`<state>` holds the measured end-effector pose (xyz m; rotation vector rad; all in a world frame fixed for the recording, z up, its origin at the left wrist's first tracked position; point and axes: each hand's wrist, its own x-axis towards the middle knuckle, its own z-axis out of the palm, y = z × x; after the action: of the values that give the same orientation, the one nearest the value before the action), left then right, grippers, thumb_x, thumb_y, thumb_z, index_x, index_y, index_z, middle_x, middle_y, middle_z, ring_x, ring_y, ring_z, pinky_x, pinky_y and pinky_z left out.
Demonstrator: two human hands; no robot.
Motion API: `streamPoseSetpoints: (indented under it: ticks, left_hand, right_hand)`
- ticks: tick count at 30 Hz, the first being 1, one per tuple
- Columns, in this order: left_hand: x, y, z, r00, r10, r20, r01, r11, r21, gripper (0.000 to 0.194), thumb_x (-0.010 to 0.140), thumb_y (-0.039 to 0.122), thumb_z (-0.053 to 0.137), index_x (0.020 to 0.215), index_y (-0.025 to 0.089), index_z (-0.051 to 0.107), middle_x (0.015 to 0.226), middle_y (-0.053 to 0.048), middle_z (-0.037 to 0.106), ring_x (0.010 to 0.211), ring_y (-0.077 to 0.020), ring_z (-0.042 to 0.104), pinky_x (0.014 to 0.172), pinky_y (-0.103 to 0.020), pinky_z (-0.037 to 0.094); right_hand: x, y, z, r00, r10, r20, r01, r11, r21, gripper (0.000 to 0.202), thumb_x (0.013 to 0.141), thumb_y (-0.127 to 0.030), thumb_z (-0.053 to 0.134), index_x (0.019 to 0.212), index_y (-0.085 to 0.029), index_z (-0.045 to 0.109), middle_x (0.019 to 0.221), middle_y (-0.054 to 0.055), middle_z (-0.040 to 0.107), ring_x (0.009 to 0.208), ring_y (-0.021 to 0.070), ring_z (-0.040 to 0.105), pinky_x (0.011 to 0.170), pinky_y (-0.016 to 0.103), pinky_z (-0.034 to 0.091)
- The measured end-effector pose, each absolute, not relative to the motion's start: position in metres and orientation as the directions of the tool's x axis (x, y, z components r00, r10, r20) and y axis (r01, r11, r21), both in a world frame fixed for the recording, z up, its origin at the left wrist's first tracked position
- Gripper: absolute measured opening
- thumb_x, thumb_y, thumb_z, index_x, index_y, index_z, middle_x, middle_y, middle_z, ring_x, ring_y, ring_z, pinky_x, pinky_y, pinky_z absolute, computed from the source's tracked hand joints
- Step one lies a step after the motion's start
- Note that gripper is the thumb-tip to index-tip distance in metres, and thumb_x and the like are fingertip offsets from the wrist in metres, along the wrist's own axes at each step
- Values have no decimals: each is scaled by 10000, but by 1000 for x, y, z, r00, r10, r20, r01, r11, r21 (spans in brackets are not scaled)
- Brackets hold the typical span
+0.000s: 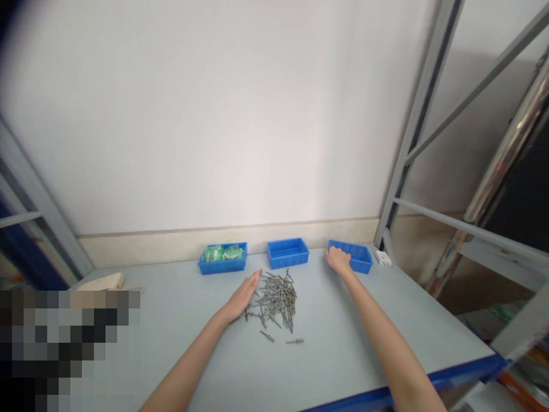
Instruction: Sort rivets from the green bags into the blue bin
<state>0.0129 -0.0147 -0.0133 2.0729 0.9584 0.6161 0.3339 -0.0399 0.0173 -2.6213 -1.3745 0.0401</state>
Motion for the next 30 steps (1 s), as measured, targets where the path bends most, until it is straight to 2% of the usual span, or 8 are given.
streamPoseSetpoints:
  ticks: [3,8,11,15,19,25,27,30]
  left_hand:
    - [14,-14,-15,610,784,112,423,-442,791,640,885,576,177,1352,187,376,1433,-45,333,1360,-180,204,1140,-392,69]
    - [14,-14,-16,603,791,104,438,-437,786,615,888,570,167,1330,218,409,1430,-25,340,1360,-172,203,1140,-389,71]
    - [14,-14,-16,612,786,85,460,-441,771,635,888,566,158,1338,191,402,1435,-39,330,1363,-168,193,1141,-375,59]
    - [14,-14,-16,625,777,77,465,-450,762,655,894,554,120,1352,164,380,1443,-45,316,1365,-154,187,1142,-347,40]
    - [13,-15,-16,618,781,85,461,-448,766,644,898,550,128,1347,168,387,1441,-42,322,1362,-157,199,1143,-343,54]
    - [13,-15,-16,604,787,125,443,-462,768,656,885,584,144,1316,175,423,1421,-54,364,1348,-179,244,1139,-347,109]
    - [13,-14,-18,595,792,139,439,-465,769,657,881,594,150,1323,184,412,1437,-55,334,1352,-176,233,1136,-345,126]
    - [15,-8,-24,568,809,150,475,-471,743,654,886,585,154,1364,179,342,1481,-67,217,1377,-180,135,1134,-394,53]
  right_hand:
    - [325,-33,15,497,867,43,857,-483,-178,417,938,-318,246,1129,-124,562,1124,176,611,1069,293,554,892,442,365]
    - [295,-6,19,431,902,36,882,-413,-226,569,929,-484,125,1164,-178,544,1131,139,619,1099,285,539,910,442,356]
    - [284,7,22,432,901,25,879,-415,-233,580,888,-542,245,1234,-140,480,1138,163,611,1107,302,531,936,460,330]
    - [279,15,25,443,896,-6,873,-434,-222,506,836,-436,415,1206,-99,485,1151,191,595,1084,313,547,877,419,392]
    - [275,18,29,427,904,-20,883,-422,-206,402,826,-301,424,1171,-116,514,1151,176,598,1066,296,565,821,369,435]
    - [260,21,31,402,915,-19,899,-399,-182,364,813,-267,449,1131,-123,550,1139,179,603,1053,273,576,815,337,448]
    - [255,22,32,404,915,-9,899,-398,-180,353,820,-259,445,1124,-120,559,1141,183,601,1058,264,574,823,327,447]
    - [249,24,33,404,915,3,900,-397,-179,342,822,-234,439,1110,-109,575,1141,194,599,1058,265,576,825,326,450]
